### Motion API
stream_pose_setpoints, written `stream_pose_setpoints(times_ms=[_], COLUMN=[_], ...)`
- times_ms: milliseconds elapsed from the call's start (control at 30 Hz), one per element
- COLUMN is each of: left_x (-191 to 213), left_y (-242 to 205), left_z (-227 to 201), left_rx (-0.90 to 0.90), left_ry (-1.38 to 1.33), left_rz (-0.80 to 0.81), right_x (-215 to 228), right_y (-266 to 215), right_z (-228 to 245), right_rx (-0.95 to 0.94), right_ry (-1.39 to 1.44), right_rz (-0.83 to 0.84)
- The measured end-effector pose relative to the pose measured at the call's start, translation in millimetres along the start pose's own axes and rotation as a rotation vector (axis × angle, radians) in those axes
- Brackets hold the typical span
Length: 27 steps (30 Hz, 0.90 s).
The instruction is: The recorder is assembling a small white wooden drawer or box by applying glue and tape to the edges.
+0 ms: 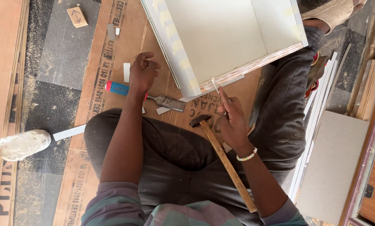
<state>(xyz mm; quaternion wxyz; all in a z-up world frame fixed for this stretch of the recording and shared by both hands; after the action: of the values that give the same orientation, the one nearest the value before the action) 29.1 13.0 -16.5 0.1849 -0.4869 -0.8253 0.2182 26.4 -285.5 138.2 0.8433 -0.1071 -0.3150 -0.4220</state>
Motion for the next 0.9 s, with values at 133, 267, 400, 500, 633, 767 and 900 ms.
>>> stream_pose_setpoints(times_ms=[133, 267, 400, 500, 633, 767, 900], left_x=[0.8, 1.0, -2.2, 0.1, 0.5, -1.5, -1.4], left_y=[-0.9, -3.0, 2.1, 0.2, -1.7, -0.5, 3.1], left_z=[-0.6, -3.7, 7.3, 4.7, -0.9, 2.3, 6.2], left_rx=[-0.006, 0.001, -0.021, -0.021, -0.002, -0.003, -0.02], left_ry=[-0.009, 0.002, -0.031, -0.053, -0.013, -0.005, -0.03], left_rz=[-0.001, -0.011, 0.007, -0.006, -0.008, -0.006, 0.006], right_x=[-15.9, -9.1, -1.2, -9.6, -6.7, -1.1, -5.4], right_y=[-14.7, -21.1, -7.1, 7.2, 9.7, 6.8, -1.1], right_z=[-10.8, -5.3, -28.7, 12.1, -3.8, 1.0, 1.5], right_rx=[0.032, 0.05, 0.038, 0.009, 0.22, 0.031, 0.051], right_ry=[-0.226, -0.268, -0.368, -0.214, -0.228, -0.216, -0.129], right_rz=[0.032, 0.098, 0.037, 0.161, 0.057, 0.034, 0.085])
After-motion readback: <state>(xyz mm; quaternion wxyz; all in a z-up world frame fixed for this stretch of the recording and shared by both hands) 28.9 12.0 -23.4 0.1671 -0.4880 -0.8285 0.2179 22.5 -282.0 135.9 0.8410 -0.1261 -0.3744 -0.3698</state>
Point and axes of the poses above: each hand's wrist, its own y-axis towards the middle knuckle, its own x-axis out of the back of the hand, z = x × y, the point moved 3 cm from there along y, towards the middle knuckle, and after that the axes turned 7 degrees about x, right-handed, at the moved point
